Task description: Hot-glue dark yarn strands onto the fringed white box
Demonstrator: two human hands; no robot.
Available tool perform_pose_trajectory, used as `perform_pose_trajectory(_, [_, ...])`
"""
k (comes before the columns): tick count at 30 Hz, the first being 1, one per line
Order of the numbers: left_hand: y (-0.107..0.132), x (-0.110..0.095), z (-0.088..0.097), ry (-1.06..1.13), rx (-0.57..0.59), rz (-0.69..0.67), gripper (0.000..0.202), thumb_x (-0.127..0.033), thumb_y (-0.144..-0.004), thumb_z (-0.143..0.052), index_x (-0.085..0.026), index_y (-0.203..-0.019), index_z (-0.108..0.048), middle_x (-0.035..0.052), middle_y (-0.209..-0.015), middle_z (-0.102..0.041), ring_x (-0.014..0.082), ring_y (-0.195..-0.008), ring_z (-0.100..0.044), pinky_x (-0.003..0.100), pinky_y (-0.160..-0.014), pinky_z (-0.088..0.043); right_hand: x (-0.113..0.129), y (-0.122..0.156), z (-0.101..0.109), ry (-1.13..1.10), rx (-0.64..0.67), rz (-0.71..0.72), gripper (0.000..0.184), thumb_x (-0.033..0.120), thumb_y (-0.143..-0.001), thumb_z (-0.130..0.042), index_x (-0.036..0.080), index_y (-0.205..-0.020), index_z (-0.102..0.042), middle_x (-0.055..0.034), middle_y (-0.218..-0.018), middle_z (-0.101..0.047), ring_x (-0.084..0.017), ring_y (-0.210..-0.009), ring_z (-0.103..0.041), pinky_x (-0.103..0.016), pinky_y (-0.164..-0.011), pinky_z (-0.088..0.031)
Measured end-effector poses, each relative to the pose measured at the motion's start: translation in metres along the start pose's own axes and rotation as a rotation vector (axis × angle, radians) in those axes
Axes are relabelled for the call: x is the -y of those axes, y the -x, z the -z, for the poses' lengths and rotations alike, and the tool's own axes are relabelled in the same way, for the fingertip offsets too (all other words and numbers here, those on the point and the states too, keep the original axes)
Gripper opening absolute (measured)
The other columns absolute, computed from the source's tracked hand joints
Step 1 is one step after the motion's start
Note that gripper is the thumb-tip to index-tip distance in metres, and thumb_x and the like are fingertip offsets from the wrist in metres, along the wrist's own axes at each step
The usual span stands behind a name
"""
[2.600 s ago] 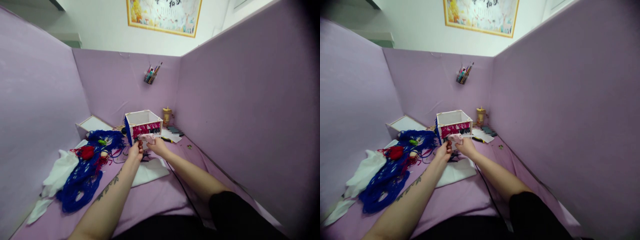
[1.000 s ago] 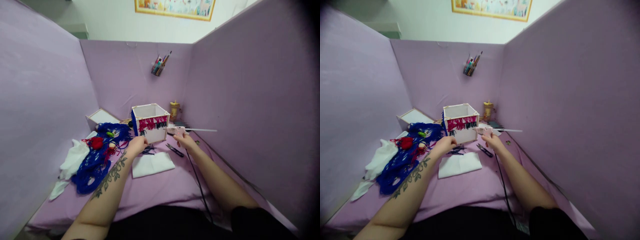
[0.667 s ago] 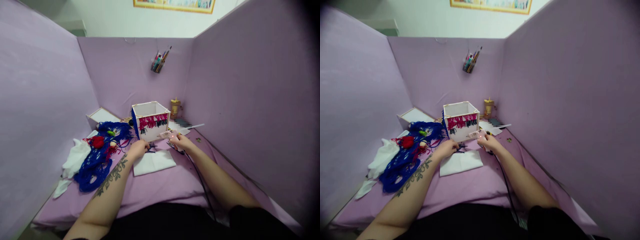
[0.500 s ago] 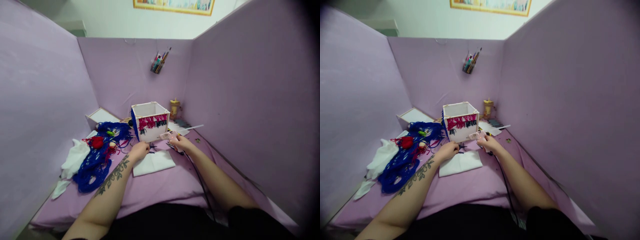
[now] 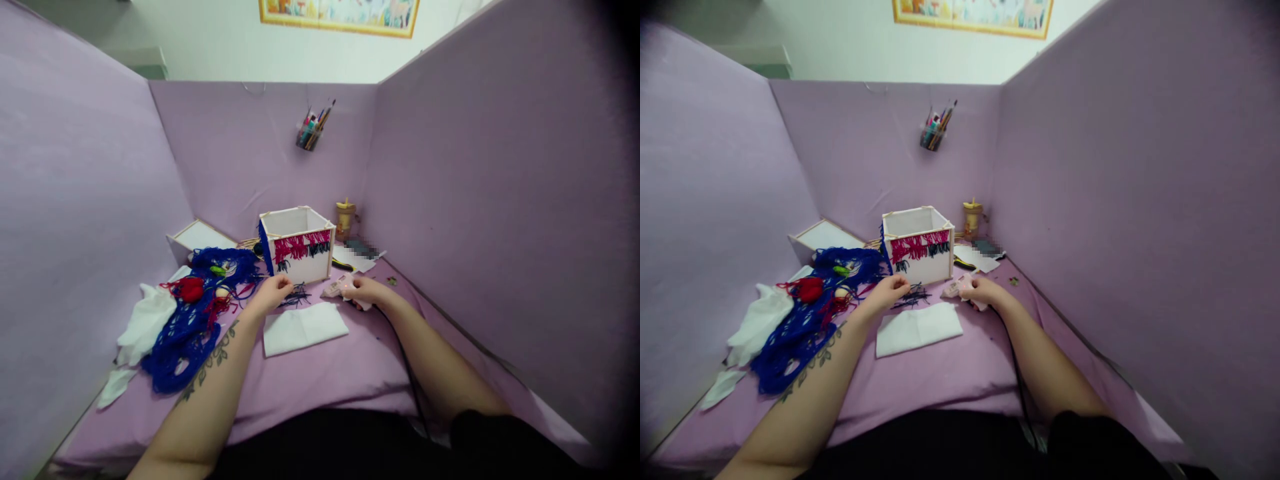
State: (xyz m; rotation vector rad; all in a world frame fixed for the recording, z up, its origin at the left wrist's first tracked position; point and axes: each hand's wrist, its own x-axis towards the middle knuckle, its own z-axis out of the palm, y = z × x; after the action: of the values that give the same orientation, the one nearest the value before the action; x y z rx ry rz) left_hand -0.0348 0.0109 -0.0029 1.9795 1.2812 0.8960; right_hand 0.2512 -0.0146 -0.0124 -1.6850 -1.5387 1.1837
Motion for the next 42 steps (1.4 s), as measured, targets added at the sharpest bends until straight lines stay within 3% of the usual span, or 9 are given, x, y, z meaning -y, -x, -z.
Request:
perform_pose_trajectory(6, [0.003,0.001,0.0,-0.107,0.042,0.061,0.018,-0.017,-0.071,-0.056,-0.014,-0.085,-0.068,0.0056,-0.073,-0.067,0.0151,-0.063,-0.059,0.023,-0.057,-0.041,-0.008,-0.006,0.007,0.306,-0.152,0.058,0.029,0.047,-0.063,-0.072,0.018,-0.062,-0.066,-0.0041,-0.061,-0.065,-0.014,-0.05,-0.053,-0.023,-0.044,-0.032])
perform_pose_trajectory(12, [0.009,-0.004,0.004,-0.469,0.008,0.02,0.021,-0.017,-0.075,-0.055,-0.021,-0.084,-0.073,0.0076,-0.092,-0.072,0.0215,-0.086,-0.063,0.028,-0.075,-0.042,-0.009,-0.004,0.011,0.445,-0.17,0.032,0.034,0.051,-0.061,-0.072,0.019,-0.055,-0.064,-0.0058,-0.059,-0.062,-0.016,-0.052,-0.052,-0.026,-0.049,-0.031])
perform_pose_trajectory(17, [0.008,-0.007,0.005,-0.361,-0.072,0.009,0.019,-0.016,-0.074,-0.056,-0.021,-0.085,-0.071,0.0062,-0.089,-0.072,0.0206,-0.083,-0.062,0.028,-0.074,-0.042,0.003,0.004,0.013,0.527,-0.23,0.008,0.035,0.048,-0.065,-0.07,0.019,-0.048,-0.059,-0.0063,-0.048,-0.055,-0.017,-0.051,-0.05,-0.026,-0.051,-0.028])
perform_pose_trajectory(20, [0.005,-0.006,0.006,-0.189,-0.122,-0.024,0.019,-0.015,-0.073,-0.054,-0.02,-0.086,-0.069,0.0046,-0.084,-0.07,0.0186,-0.076,-0.062,0.026,-0.069,-0.043,0.026,0.013,0.0,0.483,-0.319,0.225,0.025,0.04,-0.069,-0.068,0.018,-0.058,-0.063,-0.0043,-0.054,-0.058,-0.015,-0.053,-0.05,-0.025,-0.051,-0.028])
perform_pose_trajectory(25, [0.006,-0.01,0.01,-0.186,-0.103,-0.089,0.019,-0.021,-0.077,-0.052,-0.019,-0.088,-0.067,0.0031,-0.084,-0.07,0.0165,-0.072,-0.061,0.025,-0.067,-0.043,0.07,0.015,-0.05,0.499,-0.221,0.616,0.022,0.032,-0.078,-0.063,0.016,-0.091,-0.071,-0.0066,-0.085,-0.064,-0.015,-0.074,-0.056,-0.024,-0.069,-0.039])
perform_pose_trajectory(27, [0.008,-0.014,0.012,-0.227,-0.072,-0.124,0.02,-0.024,-0.079,-0.051,-0.02,-0.09,-0.067,0.0026,-0.087,-0.07,0.0164,-0.073,-0.061,0.025,-0.066,-0.043,0.081,0.008,-0.071,0.506,-0.234,0.619,0.031,0.032,-0.079,-0.063,0.016,-0.104,-0.069,-0.0091,-0.095,-0.062,-0.017,-0.081,-0.057,-0.025,-0.074,-0.04])
perform_pose_trajectory(31, [0.012,-0.021,0.018,-0.316,-0.085,-0.121,0.021,-0.025,-0.081,-0.051,-0.022,-0.094,-0.068,0.002,-0.091,-0.071,0.0172,-0.079,-0.062,0.025,-0.069,-0.042,0.087,-0.008,-0.097,0.573,-0.212,0.556,0.021,0.029,-0.083,-0.056,0.017,-0.089,-0.072,-0.009,-0.093,-0.062,-0.017,-0.08,-0.058,-0.025,-0.073,-0.04])
perform_pose_trajectory(37, [0.011,-0.02,0.028,-0.336,-0.28,-0.047,0.019,-0.026,-0.08,-0.053,-0.023,-0.091,-0.068,0.0027,-0.089,-0.071,0.0183,-0.08,-0.063,0.026,-0.072,-0.044,0.075,-0.017,-0.097,0.596,-0.222,0.465,0.022,0.023,-0.081,-0.055,0.015,-0.091,-0.073,-0.0117,-0.096,-0.064,-0.019,-0.079,-0.06,-0.027,-0.072,-0.042])
perform_pose_trajectory(42, [0.005,-0.017,0.02,0.03,-0.2,-0.087,0.015,-0.027,-0.077,-0.056,-0.017,-0.086,-0.064,0.0042,-0.082,-0.069,0.0165,-0.074,-0.063,0.025,-0.067,-0.046,0.069,-0.022,-0.096,0.114,-0.224,0.536,0.031,0.026,-0.078,-0.057,0.014,-0.104,-0.069,-0.0072,-0.089,-0.067,-0.015,-0.074,-0.059,-0.026,-0.07,-0.045])
